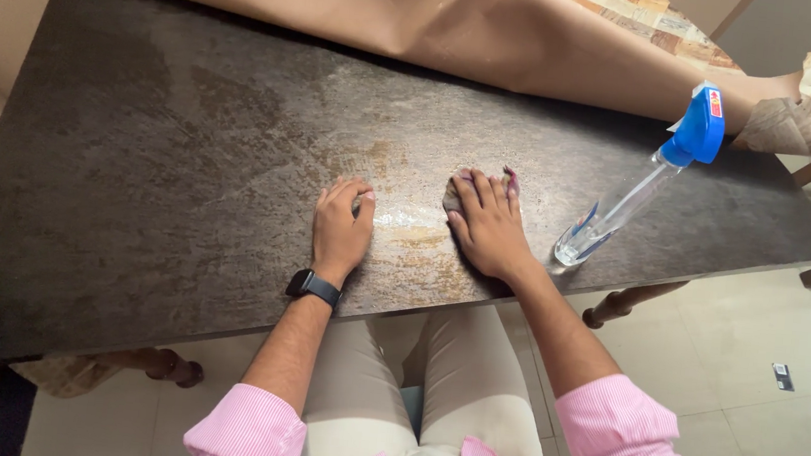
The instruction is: The person cleans a dark table surface by wiping it with a cloth and spraying a cleaning solution from a bottle. They repeatedly wipe different sections of the table, occasionally lifting a large brown sheet covering part of the surface to clean underneath.
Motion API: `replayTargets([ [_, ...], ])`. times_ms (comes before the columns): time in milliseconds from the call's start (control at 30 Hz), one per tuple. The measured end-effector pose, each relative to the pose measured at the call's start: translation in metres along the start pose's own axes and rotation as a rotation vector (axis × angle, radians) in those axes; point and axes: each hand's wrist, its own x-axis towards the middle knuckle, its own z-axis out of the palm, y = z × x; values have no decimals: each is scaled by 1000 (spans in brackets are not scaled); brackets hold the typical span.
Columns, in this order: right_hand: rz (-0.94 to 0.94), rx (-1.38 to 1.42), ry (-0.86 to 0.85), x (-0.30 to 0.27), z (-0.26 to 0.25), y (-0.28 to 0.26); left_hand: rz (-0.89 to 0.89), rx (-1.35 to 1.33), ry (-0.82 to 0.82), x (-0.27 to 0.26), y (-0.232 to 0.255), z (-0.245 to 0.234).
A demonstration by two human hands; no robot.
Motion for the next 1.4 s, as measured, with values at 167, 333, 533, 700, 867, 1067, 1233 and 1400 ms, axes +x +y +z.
replayTargets([
  [167, 14, -15, -34, 31, 17, -4, -11, 7, -21, 1, 0, 0],
  [333, 12, -67, -99, 46, 24, -18, 13, 30, -23, 4, -1, 2],
  [533, -83, -15, -102, 24, 7, -30, 16, 35, -38, 2, 1, 1],
  [700, -119, 11, -90, -16, -13, -44, 18, 49, -50, 2, 1, 1],
  [867, -45, 31, -83, -59, -30, -46, 10, 62, -64, 2, -1, 2],
  [1067, 140, -67, 20, -86, -32, -28, 32, 95, -79, 1, 1, 2],
  [1233, 182, -31, 49, -80, -25, -9, 54, 197, -149, -1, 8, 0],
  [1400, 184, -60, 49, -52, -13, 14, 76, 347, -275, 0, 19, -1],
])
